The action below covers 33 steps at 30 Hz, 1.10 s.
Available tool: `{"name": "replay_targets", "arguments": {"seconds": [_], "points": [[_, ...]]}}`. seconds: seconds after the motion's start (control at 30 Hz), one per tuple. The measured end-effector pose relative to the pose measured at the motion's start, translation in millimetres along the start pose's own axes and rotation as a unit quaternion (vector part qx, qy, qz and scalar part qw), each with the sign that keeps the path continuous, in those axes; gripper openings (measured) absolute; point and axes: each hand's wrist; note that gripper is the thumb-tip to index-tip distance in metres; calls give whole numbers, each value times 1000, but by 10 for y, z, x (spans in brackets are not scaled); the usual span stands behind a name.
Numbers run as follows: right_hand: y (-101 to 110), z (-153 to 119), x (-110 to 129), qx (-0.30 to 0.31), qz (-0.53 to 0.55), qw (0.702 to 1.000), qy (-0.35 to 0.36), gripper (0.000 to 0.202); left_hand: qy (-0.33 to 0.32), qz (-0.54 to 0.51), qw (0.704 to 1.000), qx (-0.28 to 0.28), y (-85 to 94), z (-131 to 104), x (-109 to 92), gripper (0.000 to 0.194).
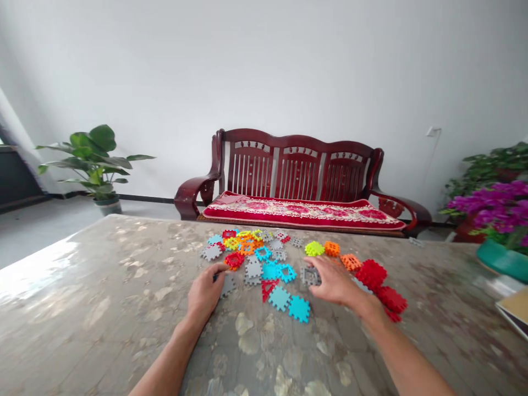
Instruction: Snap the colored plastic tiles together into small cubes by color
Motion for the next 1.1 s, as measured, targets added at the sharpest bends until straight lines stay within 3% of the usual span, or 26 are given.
{"name": "replay_targets", "arguments": {"seconds": [0.1, 0.2, 0.53, 0.77, 1.1], "points": [[102, 28, -320, -11, -13, 999, -44, 64, -3, 12, 1000, 10, 4, 6, -5, 29], [113, 44, -416, -6, -22, 998, -63, 65, -8, 16, 1000, 12, 2, 7, 7, 29], [-18, 141, -367, 62, -89, 993, -50, 86, -6, 17, 1000, 14, -19, 6, 46, 30], [-80, 234, -385, 83, -137, 987, -26, 74, -7, 12, 1000, 26, -11, 7, 36, 29], [88, 271, -388, 104, -56, 993, -25, 87, -3, 10, 1000, 29, -41, 17, 67, 30]]}}
Point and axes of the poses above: each hand's wrist, its own z-axis towards the middle knuckle, its own y-axis out of the back of the hand, x = y × z, and after that the axes turned 13 degrees about -y, right-handed
